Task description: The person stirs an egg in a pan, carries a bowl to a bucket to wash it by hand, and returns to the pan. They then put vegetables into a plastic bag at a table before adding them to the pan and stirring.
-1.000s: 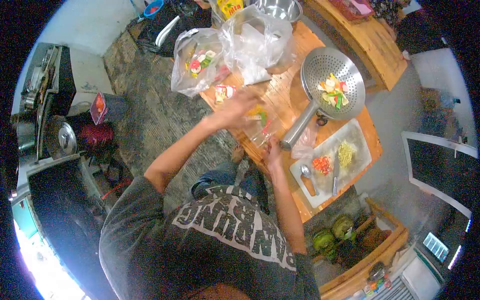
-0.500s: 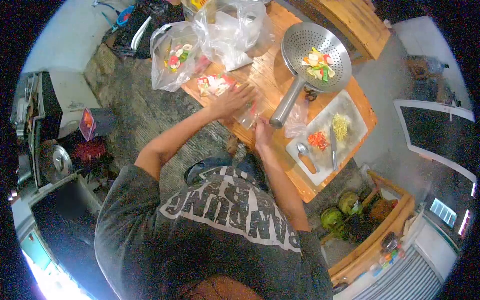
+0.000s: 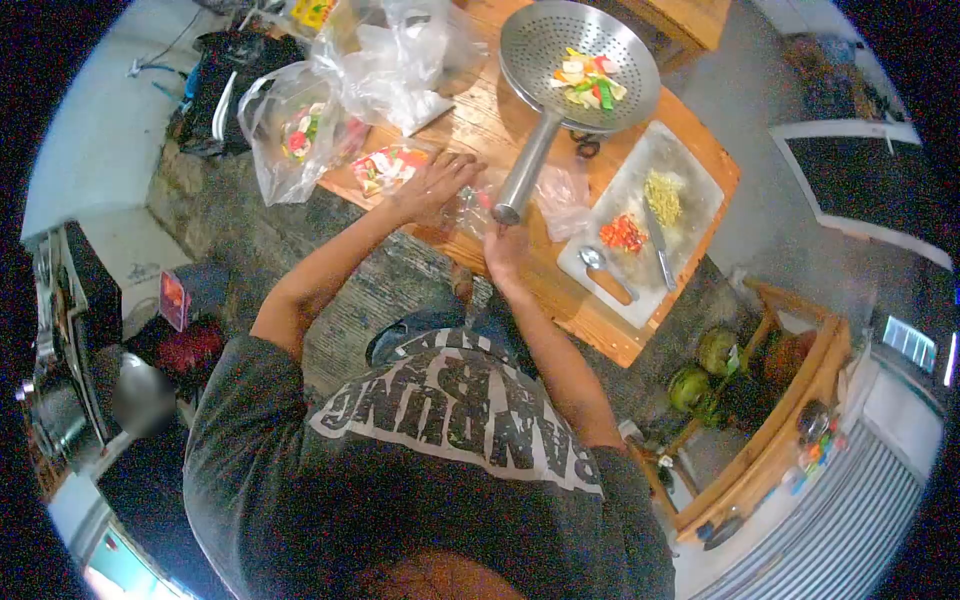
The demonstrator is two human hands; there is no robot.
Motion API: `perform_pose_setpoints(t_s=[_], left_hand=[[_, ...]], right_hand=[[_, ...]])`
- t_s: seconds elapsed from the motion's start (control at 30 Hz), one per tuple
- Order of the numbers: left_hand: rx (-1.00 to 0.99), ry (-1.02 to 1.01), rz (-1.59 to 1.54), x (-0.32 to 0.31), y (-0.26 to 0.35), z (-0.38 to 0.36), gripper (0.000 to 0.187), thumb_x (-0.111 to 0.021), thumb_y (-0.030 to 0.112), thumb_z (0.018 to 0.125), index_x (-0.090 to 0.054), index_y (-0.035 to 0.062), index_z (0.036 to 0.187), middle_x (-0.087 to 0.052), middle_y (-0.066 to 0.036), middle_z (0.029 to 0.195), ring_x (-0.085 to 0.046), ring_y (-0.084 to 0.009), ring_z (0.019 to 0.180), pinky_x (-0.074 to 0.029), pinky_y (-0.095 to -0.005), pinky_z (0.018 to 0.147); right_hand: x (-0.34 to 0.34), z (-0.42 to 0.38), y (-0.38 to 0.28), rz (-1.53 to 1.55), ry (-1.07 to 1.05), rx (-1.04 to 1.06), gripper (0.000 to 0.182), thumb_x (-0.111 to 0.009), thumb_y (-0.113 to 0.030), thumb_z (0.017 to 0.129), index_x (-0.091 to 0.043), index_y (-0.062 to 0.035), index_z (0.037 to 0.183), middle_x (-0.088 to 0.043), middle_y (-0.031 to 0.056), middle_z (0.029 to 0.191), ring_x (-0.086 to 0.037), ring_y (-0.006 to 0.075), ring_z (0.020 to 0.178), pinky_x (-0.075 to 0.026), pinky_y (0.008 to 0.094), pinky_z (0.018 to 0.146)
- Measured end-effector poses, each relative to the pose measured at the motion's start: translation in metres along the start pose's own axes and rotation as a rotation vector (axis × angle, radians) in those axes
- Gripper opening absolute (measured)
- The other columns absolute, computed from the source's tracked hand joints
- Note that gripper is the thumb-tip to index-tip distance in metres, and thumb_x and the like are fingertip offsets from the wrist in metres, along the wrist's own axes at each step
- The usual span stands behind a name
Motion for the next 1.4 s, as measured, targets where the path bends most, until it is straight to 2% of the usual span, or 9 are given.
perform_pose_setpoints(t_s=[0.13,0.33,0.57,0.63,0.83,0.93,1.03,1.27,1.4], left_hand=[[-0.114,0.056,-0.038,0.006,0.022,-0.007,0.103,-0.079,0.027,0.046,-0.03,0.007,0.135,-0.045,-0.012,0.126,-0.042,-0.0291,0.117,-0.03,-0.0485,0.101],[-0.108,0.023,0.082,0.001,0.023,-0.013,0.113,-0.08,0.026,0.045,-0.022,0.0142,0.141,-0.048,-0.011,0.124,-0.045,-0.0297,0.114,-0.03,-0.0512,0.099],[-0.084,-0.269,0.223,-0.026,-0.019,-0.003,0.117,-0.083,0.029,0.047,-0.017,0.0209,0.143,-0.05,-0.011,0.108,-0.047,-0.0294,0.105,-0.033,-0.048,0.092],[-0.064,-0.335,0.269,-0.006,0.007,-0.002,0.117,-0.083,0.031,0.048,-0.016,0.0179,0.143,-0.048,-0.011,0.11,-0.045,-0.03,0.108,-0.033,-0.0496,0.094],[-0.199,-0.122,0.509,0.048,0.108,-0.03,0.091,-0.073,0.034,0.062,-0.026,0.0199,0.139,-0.045,-0.013,0.111,-0.046,-0.0299,0.105,-0.032,-0.0575,0.09],[-0.247,-0.065,0.295,0.024,0.128,-0.039,0.085,-0.072,0.032,0.064,-0.029,0.0208,0.137,-0.043,-0.014,0.114,-0.045,-0.0304,0.107,-0.032,-0.0597,0.09],[-0.334,-0.039,0.155,0.013,0.169,-0.046,0.086,-0.072,0.029,0.063,-0.029,0.0213,0.137,-0.044,-0.013,0.113,-0.044,-0.0301,0.107,-0.035,-0.0581,0.086],[-0.501,-0.221,0.074,-0.027,0.282,-0.049,0.095,-0.073,0.013,0.056,-0.025,0.0195,0.139,-0.046,-0.014,0.111,-0.046,-0.0316,0.106,-0.04,-0.0471,0.082],[-0.641,-0.54,-0.114,-0.058,0.377,-0.074,0.103,-0.073,0.004,0.054,-0.02,0.0197,0.141,-0.047,-0.017,0.111,-0.046,-0.0351,0.106,-0.041,-0.046,0.085]], right_hand=[[0.029,-0.009,-0.041,-0.072,0.085,0.316,0.025,-0.061,-0.014,0.083,-0.06,-0.0015,0.104,-0.058,0.0036,0.066,-0.055,0.0105,0.064,-0.044,0.0251,0.06],[0.011,-0.009,-0.023,0.0,-0.209,0.158,0.022,-0.06,-0.016,0.08,-0.063,-0.0009,0.096,-0.06,0.0121,0.064,-0.058,0.0187,0.058,-0.045,0.034,0.055],[-0.01,-0.017,0.009,0.326,-0.264,0.192,0.026,-0.064,-0.013,0.081,-0.061,-0.0044,0.106,-0.059,0.0053,0.078,-0.054,0.0091,0.072,-0.043,0.025,0.062],[-0.005,-0.022,0.002,0.247,-0.283,0.129,0.03,-0.064,-0.014,0.08,-0.059,-0.0049,0.109,-0.059,0.0095,0.087,-0.057,0.014,0.08,-0.046,0.0288,0.068],[0.082,-0.099,-0.105,-0.078,-0.162,0.625,0.041,-0.062,-0.015,0.081,-0.052,-0.0032,0.119,-0.049,0.0212,0.118,-0.051,0.0373,0.107,-0.043,0.044,0.09],[0.089,-0.141,-0.082,-0.156,-0.259,0.555,0.042,-0.063,-0.012,0.08,-0.052,-0.0029,0.12,-0.049,0.0196,0.123,-0.049,0.0364,0.112,-0.04,0.0428,0.095],[0.118,-0.184,-0.091,-0.138,-0.138,0.815,0.046,-0.066,-0.008,0.076,-0.052,-0.004,0.12,-0.047,0.0186,0.126,-0.046,0.0364,0.116,-0.039,0.0434,0.097],[0.179,-0.25,-0.066,-0.417,-0.193,0.671,0.041,-0.059,-0.003,0.078,-0.051,-0.0035,0.118,-0.05,0.0181,0.122,-0.047,0.037,0.113,-0.038,0.0436,0.096],[0.216,-0.31,-0.032,-0.092,-0.197,0.409,0.031,-0.052,-0.008,0.079,-0.055,-0.0039,0.11,-0.053,0.0218,0.113,-0.049,0.0403,0.105,-0.042,0.0451,0.089]])
Point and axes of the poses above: each hand's wrist, its own z-axis towards the middle knuckle, its own x-axis out of the back of the hand, y = z × x, the point moved 10 cm from there along z, towards the middle knuckle
